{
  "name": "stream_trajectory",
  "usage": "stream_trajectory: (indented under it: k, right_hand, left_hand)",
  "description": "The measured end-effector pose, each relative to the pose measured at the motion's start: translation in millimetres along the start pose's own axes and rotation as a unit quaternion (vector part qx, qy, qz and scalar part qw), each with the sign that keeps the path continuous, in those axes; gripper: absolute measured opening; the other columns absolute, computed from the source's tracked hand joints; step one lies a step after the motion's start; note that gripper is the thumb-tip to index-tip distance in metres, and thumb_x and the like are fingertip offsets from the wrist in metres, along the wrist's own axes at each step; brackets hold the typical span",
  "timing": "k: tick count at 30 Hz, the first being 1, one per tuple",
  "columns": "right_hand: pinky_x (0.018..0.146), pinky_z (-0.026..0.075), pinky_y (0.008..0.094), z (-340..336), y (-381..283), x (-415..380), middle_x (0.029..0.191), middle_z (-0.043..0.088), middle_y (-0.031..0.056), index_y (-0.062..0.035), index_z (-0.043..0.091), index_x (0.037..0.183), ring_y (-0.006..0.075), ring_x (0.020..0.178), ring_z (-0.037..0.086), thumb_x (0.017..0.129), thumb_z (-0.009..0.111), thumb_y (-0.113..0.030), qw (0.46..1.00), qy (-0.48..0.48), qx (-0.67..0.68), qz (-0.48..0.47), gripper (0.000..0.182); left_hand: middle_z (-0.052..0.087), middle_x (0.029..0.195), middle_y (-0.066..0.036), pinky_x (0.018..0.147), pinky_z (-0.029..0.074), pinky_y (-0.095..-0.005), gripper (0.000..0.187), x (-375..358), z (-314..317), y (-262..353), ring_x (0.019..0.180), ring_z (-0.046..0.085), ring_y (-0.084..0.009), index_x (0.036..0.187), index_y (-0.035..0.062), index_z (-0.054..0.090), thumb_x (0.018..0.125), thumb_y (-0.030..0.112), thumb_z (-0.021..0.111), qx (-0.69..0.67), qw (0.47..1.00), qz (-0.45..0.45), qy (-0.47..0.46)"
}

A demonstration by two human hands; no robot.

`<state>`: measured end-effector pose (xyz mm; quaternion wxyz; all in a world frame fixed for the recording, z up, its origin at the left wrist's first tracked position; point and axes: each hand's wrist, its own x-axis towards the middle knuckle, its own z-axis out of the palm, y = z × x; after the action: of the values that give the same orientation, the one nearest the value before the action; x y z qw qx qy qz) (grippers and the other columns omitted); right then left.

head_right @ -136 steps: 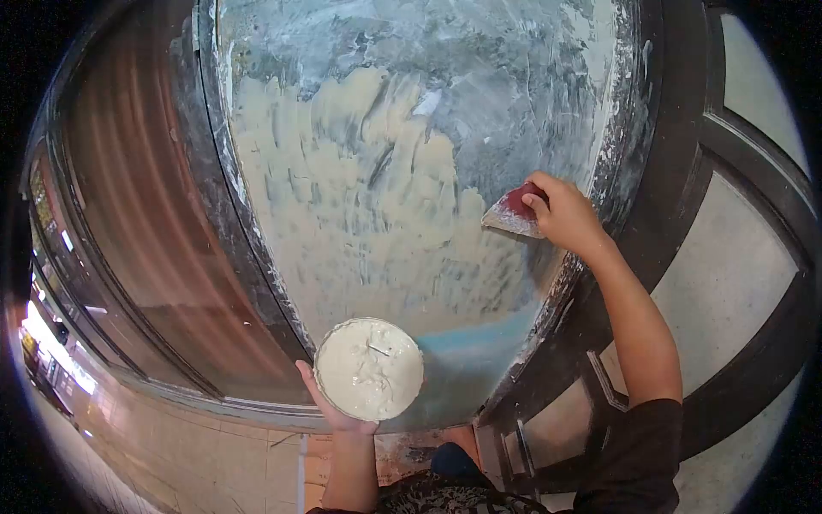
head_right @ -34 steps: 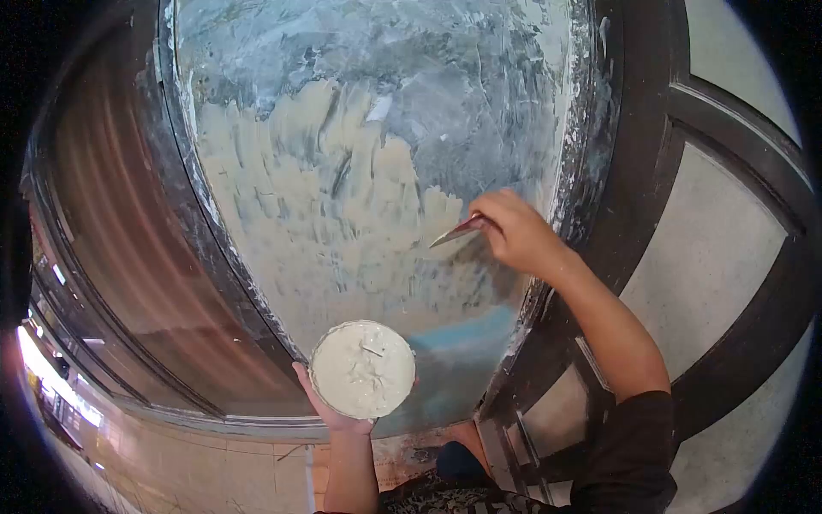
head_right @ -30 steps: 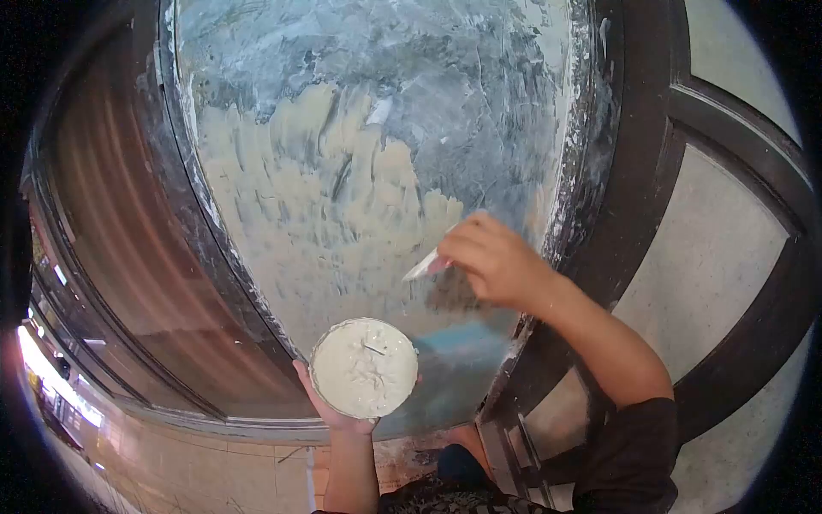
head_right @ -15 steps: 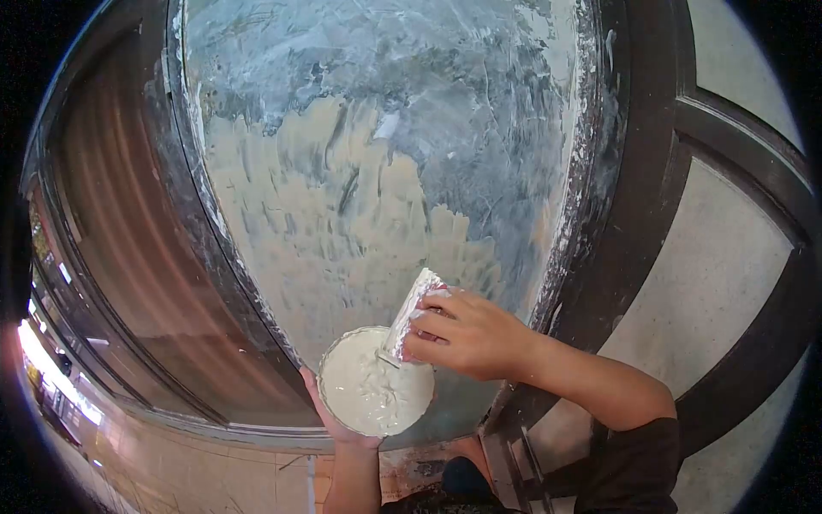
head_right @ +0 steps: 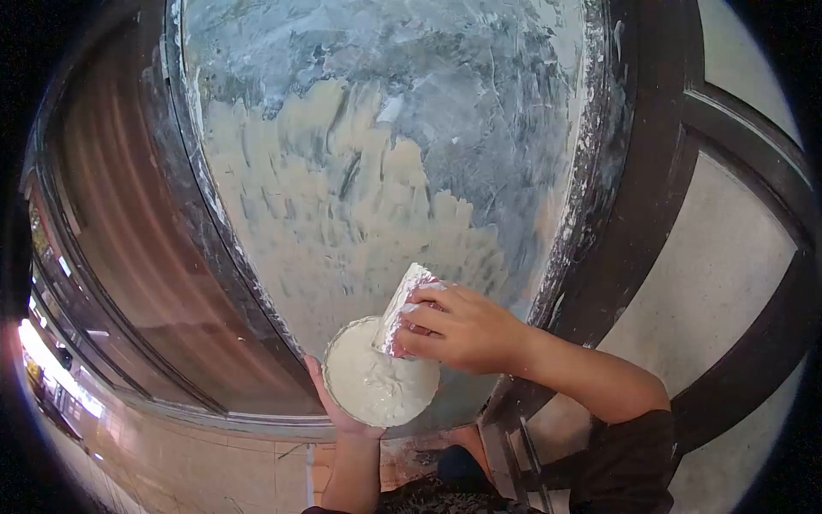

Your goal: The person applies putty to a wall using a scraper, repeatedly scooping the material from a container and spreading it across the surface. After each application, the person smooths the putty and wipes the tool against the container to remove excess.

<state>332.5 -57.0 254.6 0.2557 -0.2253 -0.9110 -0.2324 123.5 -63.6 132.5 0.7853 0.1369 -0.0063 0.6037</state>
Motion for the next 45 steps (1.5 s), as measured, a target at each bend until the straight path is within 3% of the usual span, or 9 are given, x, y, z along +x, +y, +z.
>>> stream_trajectory:
  k: [13, 19, 23, 31, 33, 36, 43, 45]
  right_hand:
    - [0.091, 0.052, 0.0437, 6.4, 6.0, -1.9, 0.115, 0.066, 0.0050, -0.0146, 0.068, 0.108, 0.0313, 0.118, 0.061, 0.084, 0.069, -0.017, 0.999, 0.019, 0.011, 0.026, 0.025]
    - [0.092, 0.052, 0.0431, 12.9, 0.0, -6.7, 0.113, 0.067, 0.0058, -0.0138, 0.068, 0.107, 0.0312, 0.117, 0.061, 0.083, 0.069, -0.016, 1.000, -0.008, 0.009, 0.012, 0.024]
    - [0.091, 0.053, 0.0426, 11.5, -5.7, -3.5, 0.112, 0.067, 0.0056, -0.0144, 0.068, 0.107, 0.0305, 0.115, 0.062, 0.084, 0.068, -0.016, 0.999, 0.014, 0.025, 0.013, 0.023]
    - [0.090, 0.053, 0.0425, 12.6, -10.7, -10.2, 0.115, 0.067, 0.0055, -0.0141, 0.067, 0.108, 0.0310, 0.116, 0.062, 0.082, 0.072, -0.015, 0.998, 0.034, 0.008, 0.049, 0.026]
    - [0.091, 0.054, 0.0433, 11.9, -9.3, -11.2, 0.117, 0.067, 0.0056, -0.0136, 0.067, 0.109, 0.0318, 0.116, 0.062, 0.078, 0.075, -0.012, 0.997, 0.044, 0.013, 0.065, 0.032]
    - [0.091, 0.054, 0.0436, 9.4, -6.7, -12.4, 0.116, 0.067, 0.0056, -0.0129, 0.068, 0.108, 0.0320, 0.115, 0.063, 0.075, 0.078, -0.009, 0.996, 0.050, 0.005, 0.074, 0.035]
    - [0.090, 0.054, 0.0425, 4.7, -1.8, -9.9, 0.111, 0.069, 0.0048, -0.0116, 0.071, 0.104, 0.0312, 0.110, 0.065, 0.075, 0.076, -0.008, 0.992, 0.071, -0.005, 0.102, 0.029]
    - [0.090, 0.054, 0.0424, 6.3, -0.8, -10.8, 0.111, 0.069, 0.0048, -0.0110, 0.072, 0.106, 0.0311, 0.110, 0.065, 0.076, 0.076, -0.007, 0.992, 0.067, -0.008, 0.103, 0.030]
  left_hand:
    - [0.047, 0.154, -0.017, 0.117, 0.038, -0.0481, 0.096, 0.0, -3.4, 3.3, 0.139, 0.048, -0.0341, 0.154, 0.0022, 0.040, 0.098, 0.078, 0.025, 0.018, 0.999, 0.018, -0.030]
    - [0.047, 0.154, -0.018, 0.117, 0.037, -0.0477, 0.096, -1.3, -3.9, 4.7, 0.139, 0.048, -0.0343, 0.153, 0.0016, 0.040, 0.098, 0.078, 0.023, 0.041, 0.999, 0.020, 0.005]
    - [0.047, 0.154, -0.018, 0.118, 0.037, -0.0478, 0.096, -2.9, -5.5, 0.2, 0.140, 0.047, -0.0347, 0.153, 0.0014, 0.040, 0.098, 0.078, 0.023, 0.002, 0.999, 0.006, -0.043]
    - [0.049, 0.152, -0.018, 0.115, 0.041, -0.0511, 0.092, -3.3, -1.5, -5.5, 0.136, 0.051, -0.0359, 0.152, 0.0032, 0.043, 0.098, 0.077, 0.030, 0.046, 0.999, -0.005, 0.001]
    - [0.046, 0.155, -0.018, 0.117, 0.037, -0.0488, 0.097, -1.4, 0.7, -6.6, 0.140, 0.046, -0.0351, 0.154, 0.0015, 0.039, 0.098, 0.079, 0.023, 0.050, 0.999, -0.011, 0.002]
    - [0.045, 0.156, -0.018, 0.117, 0.037, -0.0493, 0.097, 0.3, 1.9, -5.5, 0.141, 0.046, -0.0354, 0.154, 0.0016, 0.039, 0.098, 0.079, 0.023, 0.059, 0.998, -0.021, 0.018]
    - [0.044, 0.157, -0.018, 0.118, 0.036, -0.0501, 0.096, 11.5, -0.1, -6.1, 0.142, 0.045, -0.0361, 0.155, 0.0031, 0.039, 0.097, 0.079, 0.023, 0.072, 0.997, -0.022, -0.002]
    - [0.044, 0.157, -0.017, 0.118, 0.036, -0.0503, 0.096, 13.1, -0.5, -4.9, 0.141, 0.045, -0.0366, 0.155, 0.0036, 0.039, 0.098, 0.078, 0.022, 0.076, 0.996, -0.022, 0.039]
